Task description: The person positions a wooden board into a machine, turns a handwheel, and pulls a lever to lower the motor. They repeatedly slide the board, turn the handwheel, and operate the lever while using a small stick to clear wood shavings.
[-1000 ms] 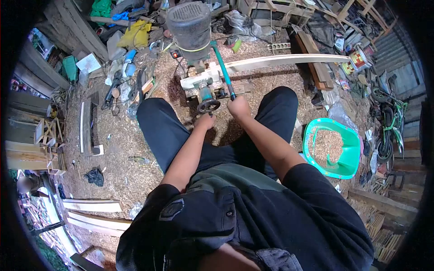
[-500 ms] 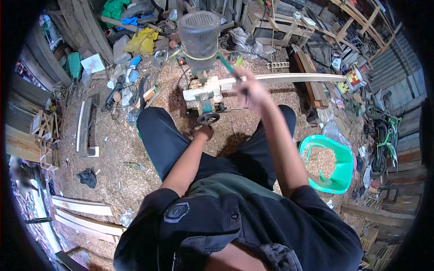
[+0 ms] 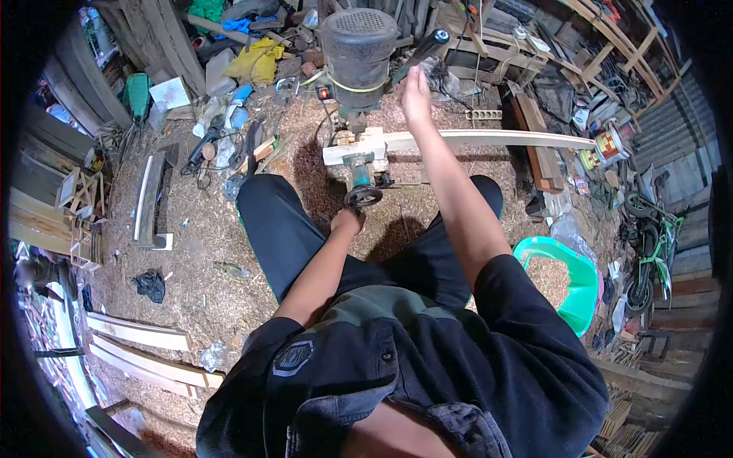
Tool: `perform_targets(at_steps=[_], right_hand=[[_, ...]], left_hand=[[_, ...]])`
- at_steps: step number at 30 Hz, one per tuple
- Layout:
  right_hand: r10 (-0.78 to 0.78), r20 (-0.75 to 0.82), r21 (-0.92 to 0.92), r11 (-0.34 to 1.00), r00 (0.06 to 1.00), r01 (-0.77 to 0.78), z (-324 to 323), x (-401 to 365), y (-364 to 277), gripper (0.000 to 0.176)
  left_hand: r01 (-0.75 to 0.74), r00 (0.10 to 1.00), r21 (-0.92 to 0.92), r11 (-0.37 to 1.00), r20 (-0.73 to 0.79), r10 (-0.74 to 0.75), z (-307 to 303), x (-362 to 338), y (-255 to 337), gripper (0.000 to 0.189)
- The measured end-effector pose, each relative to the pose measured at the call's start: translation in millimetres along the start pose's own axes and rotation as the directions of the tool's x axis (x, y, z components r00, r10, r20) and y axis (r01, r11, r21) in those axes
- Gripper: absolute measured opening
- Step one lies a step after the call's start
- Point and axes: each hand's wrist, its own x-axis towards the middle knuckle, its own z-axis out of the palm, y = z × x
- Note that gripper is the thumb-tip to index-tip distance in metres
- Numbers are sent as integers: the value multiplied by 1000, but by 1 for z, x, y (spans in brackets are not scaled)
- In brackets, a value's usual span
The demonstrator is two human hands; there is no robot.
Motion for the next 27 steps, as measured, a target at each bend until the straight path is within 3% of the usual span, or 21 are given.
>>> perform_targets(at_steps=[2, 3, 6, 7, 10, 12, 15, 18, 20, 22, 23, 25, 27], right_hand=[[-65, 38, 96, 993, 997, 61, 0, 13, 4, 50], [45, 37, 103, 994, 998, -49, 5, 5, -22, 48], [164, 19, -16, 986, 986, -164, 12, 29, -52, 46], [168, 91, -99, 982, 982, -159, 10, 42, -51, 57], [162, 164, -53, 986, 973, -155, 2, 54, -51, 57], [125, 117, -56, 991, 985, -120, -1, 40, -40, 56], [247, 46, -40, 969, 968, -245, -13, 6, 8, 42], [417, 53, -117, 905, 907, -410, -35, -50, 85, 31], [482, 216, -108, 876, 849, -470, -59, -90, 143, 26], [447, 165, -131, 893, 879, -430, -69, -131, 188, 23], [450, 163, -128, 892, 878, -433, -73, -150, 189, 23], [661, 40, -229, 736, 749, -637, -82, -170, 187, 24], [661, -8, -270, 721, 751, -638, -91, -169, 188, 25]], left_hand=[[-12, 1000, -3, 1000, -27, 12, 4, 1, -3, 67], [-24, 998, -4, 1000, -51, 24, 8, 3, -5, 66], [-38, 999, -8, 999, -30, 37, -5, -13, -3, 65], [-37, 999, -7, 999, -29, 37, -5, -14, -3, 65], [-30, 998, -19, 999, -61, 28, -1, -10, -5, 66], [-72, 997, -45, 996, -43, 70, 2, -5, -9, 66], [-13, 999, -12, 1000, 42, 14, 2, 2, -3, 62], [-12, 1000, -43, 999, 3, 13, 20, 20, -10, 61], [2, 999, -34, 999, 49, -1, 3, 2, 0, 62], [17, 996, -21, 1000, 93, -15, -1, -3, 2, 62], [7, 999, -42, 999, 33, -6, 7, 0, -2, 62], [42, 999, -62, 997, -26, -43, 9, -1, -1, 60], [41, 999, -88, 995, -27, -43, 10, -1, -2, 59]])
